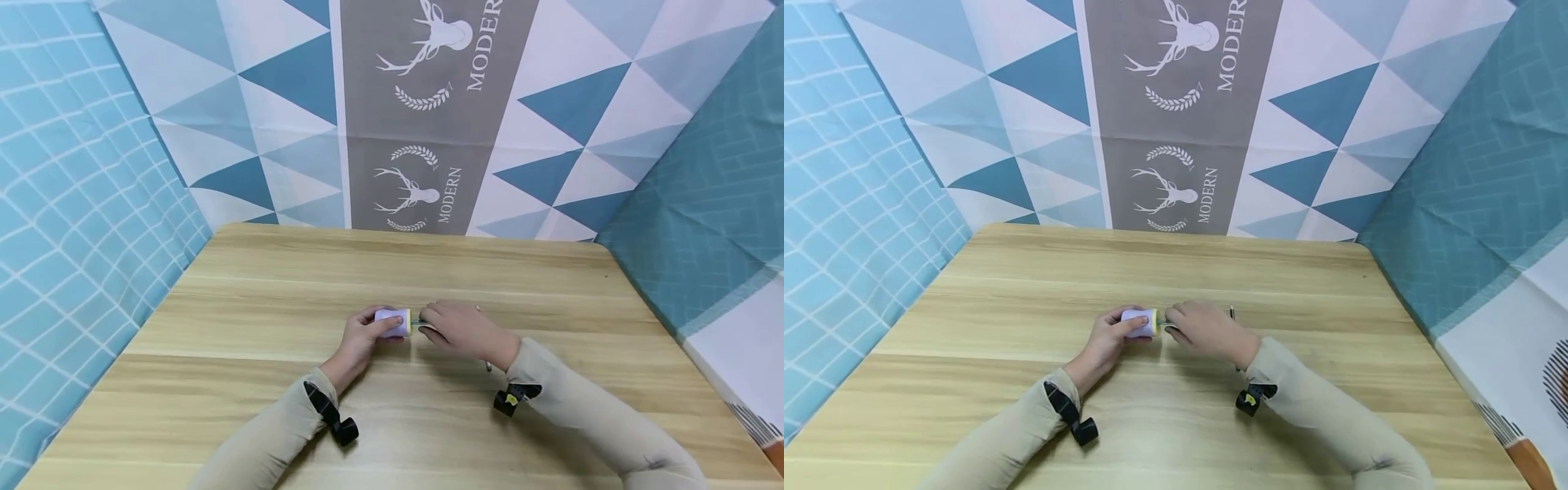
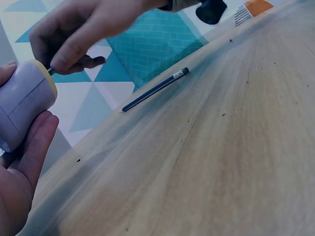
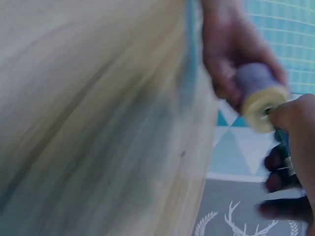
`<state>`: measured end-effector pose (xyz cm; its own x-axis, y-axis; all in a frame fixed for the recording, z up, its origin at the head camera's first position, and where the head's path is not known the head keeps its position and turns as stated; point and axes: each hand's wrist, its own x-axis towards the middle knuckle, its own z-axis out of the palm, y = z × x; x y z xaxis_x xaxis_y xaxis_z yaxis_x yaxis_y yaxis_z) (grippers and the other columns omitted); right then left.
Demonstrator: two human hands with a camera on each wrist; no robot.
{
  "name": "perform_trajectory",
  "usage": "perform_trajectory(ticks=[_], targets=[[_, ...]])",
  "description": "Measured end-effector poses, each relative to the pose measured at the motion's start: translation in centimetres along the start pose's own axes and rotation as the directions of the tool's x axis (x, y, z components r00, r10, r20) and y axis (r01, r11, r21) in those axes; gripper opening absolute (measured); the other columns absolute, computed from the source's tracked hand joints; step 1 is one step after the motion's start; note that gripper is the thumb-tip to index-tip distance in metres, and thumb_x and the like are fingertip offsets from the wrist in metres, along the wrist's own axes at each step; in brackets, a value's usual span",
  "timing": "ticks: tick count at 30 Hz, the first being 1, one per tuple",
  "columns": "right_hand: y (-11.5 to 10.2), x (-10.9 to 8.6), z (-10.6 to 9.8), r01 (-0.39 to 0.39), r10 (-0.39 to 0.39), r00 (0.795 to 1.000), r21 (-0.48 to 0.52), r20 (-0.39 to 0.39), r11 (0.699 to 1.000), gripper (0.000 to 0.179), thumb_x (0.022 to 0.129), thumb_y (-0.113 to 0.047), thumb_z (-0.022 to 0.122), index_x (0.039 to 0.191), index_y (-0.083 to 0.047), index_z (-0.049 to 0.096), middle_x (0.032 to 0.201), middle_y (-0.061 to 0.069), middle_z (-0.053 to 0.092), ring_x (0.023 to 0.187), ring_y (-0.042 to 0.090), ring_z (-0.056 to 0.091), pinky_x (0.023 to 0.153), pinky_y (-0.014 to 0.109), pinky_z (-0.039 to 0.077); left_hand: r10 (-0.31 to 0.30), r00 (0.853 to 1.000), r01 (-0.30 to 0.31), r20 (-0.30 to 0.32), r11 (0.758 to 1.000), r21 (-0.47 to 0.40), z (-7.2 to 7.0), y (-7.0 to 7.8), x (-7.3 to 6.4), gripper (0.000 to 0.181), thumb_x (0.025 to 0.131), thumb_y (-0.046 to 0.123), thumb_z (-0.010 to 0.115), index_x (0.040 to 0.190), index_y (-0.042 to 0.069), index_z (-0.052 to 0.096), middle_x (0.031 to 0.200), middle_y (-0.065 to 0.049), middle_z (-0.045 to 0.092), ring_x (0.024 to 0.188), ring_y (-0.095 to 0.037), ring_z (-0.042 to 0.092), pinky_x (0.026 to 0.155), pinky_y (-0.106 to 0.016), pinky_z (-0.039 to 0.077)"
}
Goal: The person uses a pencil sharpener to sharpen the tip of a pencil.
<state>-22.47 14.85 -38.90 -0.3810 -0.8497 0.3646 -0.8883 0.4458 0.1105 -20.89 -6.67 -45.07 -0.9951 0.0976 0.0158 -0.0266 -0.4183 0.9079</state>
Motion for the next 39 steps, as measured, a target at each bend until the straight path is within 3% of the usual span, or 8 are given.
perform_trajectory(ticks=[5, 12, 20, 24, 30, 32, 36, 39], targets=[[0.7, 0.0, 1.3, 0.211, -0.275, 0.957, -0.44, -0.089, 0.873, 0.024, 0.107, -0.013, 0.034, 0.098, -0.008, 0.056, 0.082, 0.001, 0.057, 0.067, 0.014, 0.051, 0.049, 0.021, 0.048, -0.004, 1.0, 0.004, -0.006, 1.0, -0.006, -0.3, 0.2, 0.0, 0.02, 0.081, -0.004, 0.072, 0.1, -0.007, 0.07, 0.095, -0.01, 0.067, 0.079, -0.021, 0.068, 0.068, -0.04, 0.065], [1.5, 0.8, 2.2, 0.326, -0.383, 0.924, -0.537, 0.005, 0.778, 0.031, 0.107, -0.008, 0.022, 0.094, -0.009, 0.05, 0.072, -0.002, 0.058, 0.06, 0.012, 0.047, 0.047, 0.021, 0.043, -0.008, 1.0, 0.008, -0.02, 1.0, 0.011, -0.5, 0.4, 0.0, 0.021, 0.081, -0.006, 0.07, 0.101, -0.009, 0.068, 0.095, -0.011, 0.066, 0.079, -0.022, 0.067, 0.067, -0.039, 0.065], [1.4, 1.6, 1.5, 0.207, -0.199, 0.974, -0.067, 0.109, 0.976, 0.021, 0.094, -0.006, 0.062, 0.089, -0.008, 0.042, 0.055, -0.005, 0.043, 0.046, 0.009, 0.038, 0.039, 0.021, 0.032, -0.027, 1.0, 0.027, 0.009, 1.0, 0.005, -0.3, 0.4, 0.2, 0.017, 0.082, -0.005, 0.069, 0.099, -0.007, 0.069, 0.094, -0.01, 0.065, 0.08, -0.021, 0.066, 0.071, -0.043, 0.065], [1.3, 1.8, 1.4, -0.026, -0.035, 0.985, 0.345, 0.17, 0.938, 0.017, 0.1, -0.008, 0.057, 0.091, -0.009, 0.042, 0.06, -0.008, 0.041, 0.049, 0.003, 0.036, 0.041, 0.017, 0.032, -0.025, 1.0, 0.025, 0.015, 1.0, 0.007, -0.3, 0.2, 0.2, 0.015, 0.082, -0.005, 0.069, 0.097, -0.004, 0.07, 0.095, -0.01, 0.065, 0.081, -0.021, 0.066, 0.071, -0.042, 0.065], [1.3, 1.9, 0.6, -0.334, 0.085, 0.927, 0.698, 0.366, 0.634, 0.014, 0.104, -0.009, 0.048, 0.09, -0.008, 0.045, 0.062, -0.007, 0.042, 0.049, 0.004, 0.035, 0.042, 0.018, 0.031, -0.019, 0.999, 0.019, 0.027, 1.0, 0.018, -0.3, -0.2, 0.1, 0.015, 0.081, -0.006, 0.069, 0.095, -0.003, 0.072, 0.099, -0.012, 0.064, 0.083, -0.022, 0.065, 0.071, -0.041, 0.065], [1.4, 1.8, 0.6, -0.462, 0.094, 0.877, 0.776, 0.471, 0.429, 0.016, 0.105, -0.011, 0.044, 0.09, -0.007, 0.043, 0.059, -0.006, 0.037, 0.047, 0.006, 0.032, 0.04, 0.019, 0.026, -0.013, 1.0, 0.012, 0.026, 1.0, 0.021, -0.3, -0.3, 0.0, 0.017, 0.08, -0.007, 0.069, 0.096, -0.004, 0.071, 0.099, -0.012, 0.064, 0.084, -0.022, 0.064, 0.07, -0.041, 0.065], [1.6, 1.3, 1.1, -0.637, 0.045, 0.764, 0.763, 0.644, -0.11, 0.019, 0.107, -0.013, 0.034, 0.089, -0.007, 0.036, 0.053, -0.006, 0.027, 0.044, 0.006, 0.024, 0.04, 0.018, 0.016, 0.001, 0.999, -0.002, 0.033, 1.0, 0.02, -0.1, -0.3, -0.1, 0.025, 0.079, -0.009, 0.069, 0.104, -0.013, 0.067, 0.099, -0.011, 0.064, 0.084, -0.022, 0.065, 0.07, -0.039, 0.065], [1.6, 1.1, 1.5, -0.65, -0.008, 0.721, 0.673, 0.693, -0.351, 0.019, 0.107, -0.012, 0.03, 0.089, -0.007, 0.035, 0.053, -0.008, 0.024, 0.043, 0.003, 0.025, 0.04, 0.017, 0.013, 0.004, 0.999, -0.004, 0.045, 1.0, 0.022, -0.1, -0.2, -0.1, 0.031, 0.079, -0.01, 0.069, 0.108, -0.018, 0.063, 0.098, -0.01, 0.065, 0.083, -0.022, 0.065, 0.07, -0.039, 0.065]])
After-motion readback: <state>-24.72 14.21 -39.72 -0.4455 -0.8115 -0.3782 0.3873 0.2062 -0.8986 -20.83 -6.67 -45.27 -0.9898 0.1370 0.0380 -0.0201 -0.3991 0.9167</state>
